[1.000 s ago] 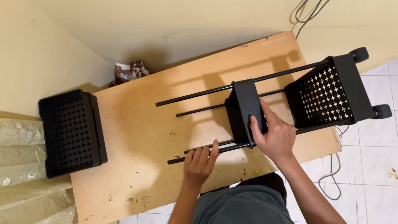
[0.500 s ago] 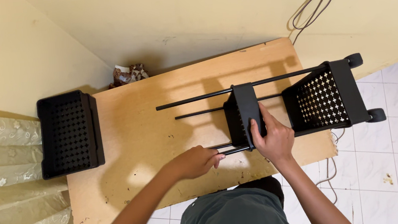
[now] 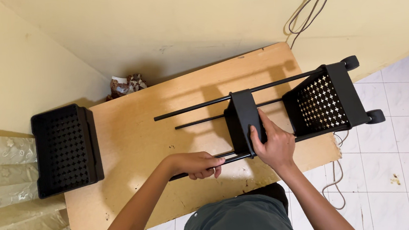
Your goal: The person assembles a black plastic shelving unit by inserting rods into side frames and attaching perforated trays. The person aligns the rods, slides them into place, and secures the trays onto the frame.
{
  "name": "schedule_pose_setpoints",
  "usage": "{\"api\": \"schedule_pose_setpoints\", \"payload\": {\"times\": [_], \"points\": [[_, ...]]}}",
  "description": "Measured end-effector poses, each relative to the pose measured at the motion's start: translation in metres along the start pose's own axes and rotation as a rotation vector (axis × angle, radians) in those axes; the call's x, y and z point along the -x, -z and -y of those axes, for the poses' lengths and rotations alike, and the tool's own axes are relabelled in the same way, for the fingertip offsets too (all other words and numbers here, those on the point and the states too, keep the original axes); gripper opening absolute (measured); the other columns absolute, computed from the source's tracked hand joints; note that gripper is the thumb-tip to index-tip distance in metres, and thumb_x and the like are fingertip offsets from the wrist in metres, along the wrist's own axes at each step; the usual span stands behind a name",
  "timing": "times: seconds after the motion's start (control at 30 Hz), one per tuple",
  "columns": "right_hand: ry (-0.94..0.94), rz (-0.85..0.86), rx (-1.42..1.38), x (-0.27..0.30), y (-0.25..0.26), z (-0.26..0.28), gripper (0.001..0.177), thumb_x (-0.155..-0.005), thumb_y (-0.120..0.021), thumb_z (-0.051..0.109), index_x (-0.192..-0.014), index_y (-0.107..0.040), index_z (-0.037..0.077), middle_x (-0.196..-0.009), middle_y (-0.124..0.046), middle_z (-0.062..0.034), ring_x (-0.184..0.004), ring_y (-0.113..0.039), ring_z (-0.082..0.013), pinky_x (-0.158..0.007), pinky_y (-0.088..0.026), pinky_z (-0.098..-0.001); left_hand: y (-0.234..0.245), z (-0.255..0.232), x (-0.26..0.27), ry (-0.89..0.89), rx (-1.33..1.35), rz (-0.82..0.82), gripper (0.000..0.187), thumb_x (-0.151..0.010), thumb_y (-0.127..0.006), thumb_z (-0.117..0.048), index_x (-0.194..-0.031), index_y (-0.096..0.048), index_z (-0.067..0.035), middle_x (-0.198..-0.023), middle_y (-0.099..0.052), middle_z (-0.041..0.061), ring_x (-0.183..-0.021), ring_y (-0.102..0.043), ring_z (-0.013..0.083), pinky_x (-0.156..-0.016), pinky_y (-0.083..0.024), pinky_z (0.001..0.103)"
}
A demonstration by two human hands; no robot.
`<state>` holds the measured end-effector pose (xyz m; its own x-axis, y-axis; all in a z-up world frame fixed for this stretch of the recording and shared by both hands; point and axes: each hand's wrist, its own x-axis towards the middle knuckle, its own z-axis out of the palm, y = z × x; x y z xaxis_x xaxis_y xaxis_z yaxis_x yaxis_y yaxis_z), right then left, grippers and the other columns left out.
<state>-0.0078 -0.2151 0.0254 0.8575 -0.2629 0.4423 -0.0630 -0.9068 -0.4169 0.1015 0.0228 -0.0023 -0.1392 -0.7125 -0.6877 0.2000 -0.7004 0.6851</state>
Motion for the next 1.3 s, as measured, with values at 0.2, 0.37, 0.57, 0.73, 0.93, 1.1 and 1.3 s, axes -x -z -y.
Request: {"api": "schedule_pose_setpoints", "payload": {"times": [0.2, 0.37, 0.57, 0.73, 0.93, 1.1, 1.3], "points": [[-0.009, 0.004, -0.018, -0.001, -0.001, 0.0, 0.045, -0.092, -0.07, 0.024, -0.129, -0.07, -0.001, -0.087, -0.077, -0.0179, -0.059, -0.072, -0.0261, -0.051, -0.053, -0.0336, -0.054, 0.008, 0.0, -0.269, -0.701, -0.859, 0.039, -0.105, -0.05, -0.046, -0.097, -0.065, -0.012, -0.077, -0.066, 0.004, -0.068, -0.064, 0.0233, -0.06, -0.046, 0.037], [0.021, -0.017, -0.009, 0.0, 0.0, 0.0, 0.045, -0.092, -0.07, 0.023, -0.13, -0.069, -0.001, -0.089, -0.077, -0.0183, -0.061, -0.073, -0.0263, -0.053, -0.053, -0.0331, -0.088, 0.018, -0.013, -0.471, -1.343, -1.369, 0.024, -0.099, -0.067, -0.029, -0.104, -0.067, -0.005, -0.088, -0.065, 0.007, -0.076, -0.066, 0.0209, -0.063, -0.051, 0.034], [0.004, -0.002, -0.012, -0.001, 0.001, 0.001, 0.045, -0.091, -0.07, 0.022, -0.129, -0.07, -0.001, -0.088, -0.077, -0.0186, -0.06, -0.072, -0.0268, -0.052, -0.053, -0.0338, -0.093, 0.028, -0.023, -0.641, -1.396, -1.61, 0.04, -0.096, -0.073, -0.03, -0.123, -0.066, -0.002, -0.09, -0.063, 0.007, -0.076, -0.06, 0.0191, -0.069, -0.05, 0.032], [0.003, 0.0, -0.018, -0.001, 0.001, 0.001, 0.044, -0.092, -0.069, 0.023, -0.129, -0.07, -0.001, -0.089, -0.077, -0.0189, -0.059, -0.072, -0.0268, -0.051, -0.052, -0.0337, -0.083, 0.034, -0.028, -0.623, -1.486, -1.584, 0.034, -0.1, -0.072, -0.031, -0.122, -0.068, -0.006, -0.079, -0.055, 0.0, -0.071, -0.057, 0.0139, -0.064, -0.048, 0.028], [0.001, 0.015, -0.022, 0.0, 0.0, 0.0, 0.046, -0.091, -0.069, 0.023, -0.13, -0.069, -0.002, -0.088, -0.077, -0.0191, -0.059, -0.072, -0.0269, -0.051, -0.052, -0.034, -0.07, 0.036, -0.022, -0.674, -1.499, -1.447, 0.037, -0.099, -0.07, -0.033, -0.123, -0.069, -0.005, -0.079, -0.055, 0.001, -0.065, -0.058, 0.014, -0.058, -0.05, 0.028], [0.026, -0.015, -0.018, 0.0, 0.0, 0.0, 0.046, -0.092, -0.069, 0.023, -0.13, -0.068, -0.002, -0.09, -0.077, -0.0194, -0.062, -0.073, -0.027, -0.054, -0.053, -0.0333, -0.064, 0.032, -0.02, -0.589, -1.025, -1.137, 0.029, -0.101, -0.064, -0.034, -0.118, -0.071, -0.011, -0.082, -0.064, 0.005, -0.063, -0.063, 0.0223, -0.053, -0.05, 0.035], [-0.021, 0.015, -0.017, -0.001, 0.0, 0.002, 0.046, -0.091, -0.069, 0.023, -0.13, -0.069, -0.001, -0.086, -0.077, -0.018, -0.059, -0.072, -0.0267, -0.053, -0.053, -0.0342, -0.022, 0.018, -0.01, -0.56, -0.305, -0.443, 0.039, -0.113, -0.051, -0.039, -0.113, -0.075, -0.009, -0.073, -0.061, 0.0, -0.066, -0.057, 0.0152, -0.063, -0.05, 0.03]]}}
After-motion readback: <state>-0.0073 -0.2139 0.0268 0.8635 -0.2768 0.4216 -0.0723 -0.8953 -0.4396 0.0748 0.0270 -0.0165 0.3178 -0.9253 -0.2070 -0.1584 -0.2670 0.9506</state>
